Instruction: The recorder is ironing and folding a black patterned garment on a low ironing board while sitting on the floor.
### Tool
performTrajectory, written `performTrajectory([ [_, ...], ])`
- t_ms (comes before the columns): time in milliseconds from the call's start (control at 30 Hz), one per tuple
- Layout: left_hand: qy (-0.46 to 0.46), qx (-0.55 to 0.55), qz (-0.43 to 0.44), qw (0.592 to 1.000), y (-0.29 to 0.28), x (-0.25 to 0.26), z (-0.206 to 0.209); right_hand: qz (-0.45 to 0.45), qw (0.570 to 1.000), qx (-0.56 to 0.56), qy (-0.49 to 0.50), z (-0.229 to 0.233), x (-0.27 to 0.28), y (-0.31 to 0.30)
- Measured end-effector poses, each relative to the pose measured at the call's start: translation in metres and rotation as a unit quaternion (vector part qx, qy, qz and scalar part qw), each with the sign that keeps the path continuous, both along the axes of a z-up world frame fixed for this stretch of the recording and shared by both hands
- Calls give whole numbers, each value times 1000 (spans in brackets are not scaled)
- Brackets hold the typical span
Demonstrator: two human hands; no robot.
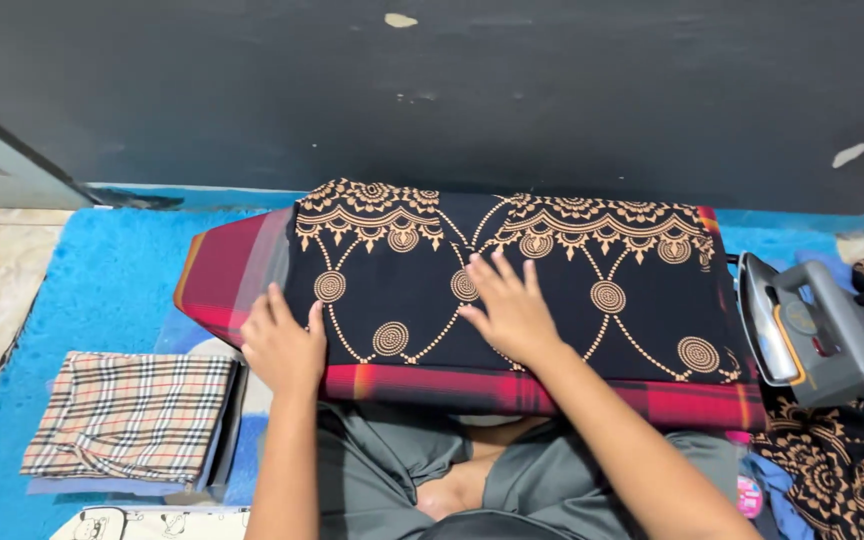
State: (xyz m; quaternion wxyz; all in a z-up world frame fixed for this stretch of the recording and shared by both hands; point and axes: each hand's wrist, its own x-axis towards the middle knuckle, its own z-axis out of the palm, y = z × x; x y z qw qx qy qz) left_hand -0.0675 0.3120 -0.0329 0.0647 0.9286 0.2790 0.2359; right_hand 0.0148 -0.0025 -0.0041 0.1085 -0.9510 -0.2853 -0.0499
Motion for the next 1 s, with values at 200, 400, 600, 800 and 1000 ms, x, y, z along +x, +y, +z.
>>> performTrajectory([
  [200, 49, -74, 64, 994, 38, -7, -4, 72, 996, 42, -9, -4, 0, 28],
  [400, 38, -96, 43, 994, 60, -7, -4, 81, 996, 14, -30, 0, -12, 63],
  [600, -72, -112, 37, 990, 57, -13, -9, 150, 988, 22, -23, 3, -41, 121],
  [800, -47, -248, 73, 965, 78, -49, -34, 249, 966, 41, 64, 7, -54, 152],
  [1000, -217, -560, -29, 799, 68, -51, -48, 174, 983, 48, 35, -13, -8, 159],
])
